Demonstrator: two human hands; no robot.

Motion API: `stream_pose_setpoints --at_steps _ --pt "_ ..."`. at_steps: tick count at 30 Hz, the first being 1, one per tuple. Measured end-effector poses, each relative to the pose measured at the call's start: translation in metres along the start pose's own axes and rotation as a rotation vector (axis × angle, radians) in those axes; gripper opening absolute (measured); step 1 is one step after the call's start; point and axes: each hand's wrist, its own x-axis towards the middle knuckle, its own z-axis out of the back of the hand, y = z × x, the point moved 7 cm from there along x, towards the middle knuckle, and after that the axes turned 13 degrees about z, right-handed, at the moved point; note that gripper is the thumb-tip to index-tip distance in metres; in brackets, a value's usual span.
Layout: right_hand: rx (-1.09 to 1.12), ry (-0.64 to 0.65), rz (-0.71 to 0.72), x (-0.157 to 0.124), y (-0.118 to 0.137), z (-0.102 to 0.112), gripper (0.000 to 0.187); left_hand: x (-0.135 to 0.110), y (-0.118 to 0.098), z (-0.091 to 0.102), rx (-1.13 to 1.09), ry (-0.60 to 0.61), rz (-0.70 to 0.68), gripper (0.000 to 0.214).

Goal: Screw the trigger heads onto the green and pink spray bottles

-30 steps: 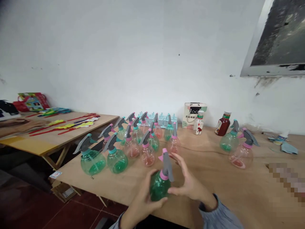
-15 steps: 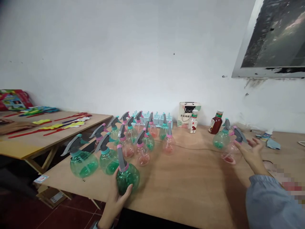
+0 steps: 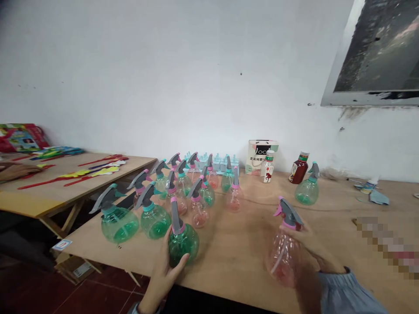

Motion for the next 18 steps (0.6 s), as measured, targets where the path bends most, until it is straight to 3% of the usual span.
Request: stream_pose_setpoints --at_steps 3,6,10,15,18 --pt "0.177 0.09 -0.022 -0.008 0.019 -0.032 0.05 -0.001 -0.002 0.0 0.0 -0.007 -0.006 0.077" --pt "0.31 -0.021 -0.048 -0.01 0.027 -0.046 0.045 -0.003 -0.004 0.001 -0.009 -0.032 -0.023 0.073" --pt "0.347 -0.181 -0.095 -0.014 0.027 -0.048 0.047 -0.005 -0.002 0.0 -0.064 -0.067 -0.023 0.075" --pt "0.32 0.012 0.0 -0.02 0.052 -0.061 0.035 0.0 0.005 -0.004 -0.127 -0.058 0.008 0.069" --pt "0.257 -0.031 0.09 -0.026 0.072 -0.063 0.026 0.002 0.002 0.0 -0.044 -0.079 0.014 0.063"
